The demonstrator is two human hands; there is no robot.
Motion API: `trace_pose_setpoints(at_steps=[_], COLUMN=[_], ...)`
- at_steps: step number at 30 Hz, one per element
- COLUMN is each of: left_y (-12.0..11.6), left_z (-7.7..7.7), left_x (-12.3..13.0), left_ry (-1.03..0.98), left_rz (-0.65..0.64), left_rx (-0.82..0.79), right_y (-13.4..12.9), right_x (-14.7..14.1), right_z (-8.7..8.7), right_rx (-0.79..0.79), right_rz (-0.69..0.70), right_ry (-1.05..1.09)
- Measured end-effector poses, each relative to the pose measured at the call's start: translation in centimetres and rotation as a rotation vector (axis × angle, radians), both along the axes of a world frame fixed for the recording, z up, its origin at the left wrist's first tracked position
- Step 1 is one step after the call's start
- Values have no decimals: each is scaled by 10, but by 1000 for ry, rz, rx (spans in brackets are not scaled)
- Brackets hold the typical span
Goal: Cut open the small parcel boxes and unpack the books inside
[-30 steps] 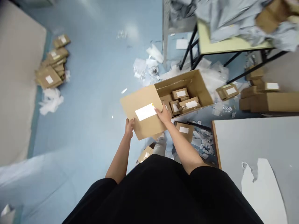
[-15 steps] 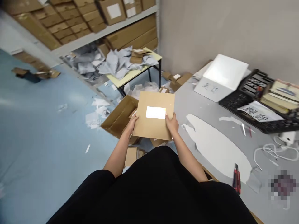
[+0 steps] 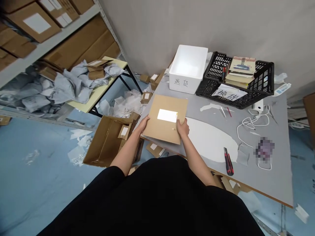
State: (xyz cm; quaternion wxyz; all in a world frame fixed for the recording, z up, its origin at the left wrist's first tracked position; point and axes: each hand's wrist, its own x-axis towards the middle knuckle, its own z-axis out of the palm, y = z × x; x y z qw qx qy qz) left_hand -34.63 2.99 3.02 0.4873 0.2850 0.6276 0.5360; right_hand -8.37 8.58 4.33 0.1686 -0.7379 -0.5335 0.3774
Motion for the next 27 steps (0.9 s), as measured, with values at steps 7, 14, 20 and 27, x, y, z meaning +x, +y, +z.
trace_pose_setpoints(at_steps=[7,14,20,27], left_y=[44,92,104,92], left_z=[-1,-12,-29,-27], left_x=[-8,-26,-33,-31], left_ry=[-140,-132,10,154], left_rz=[-117,-129,-122,-67], left_rx=[-89,-103,-72,-75], right_y=[40,87,93,92], right_x=[-3,-23,-23,-15], right_z=[-8,-14,-28,-30], right_rx=[-1,-18,-7,-27], right_rz=[-5,15,102,123], right_ry=[1,-27,-65,-29])
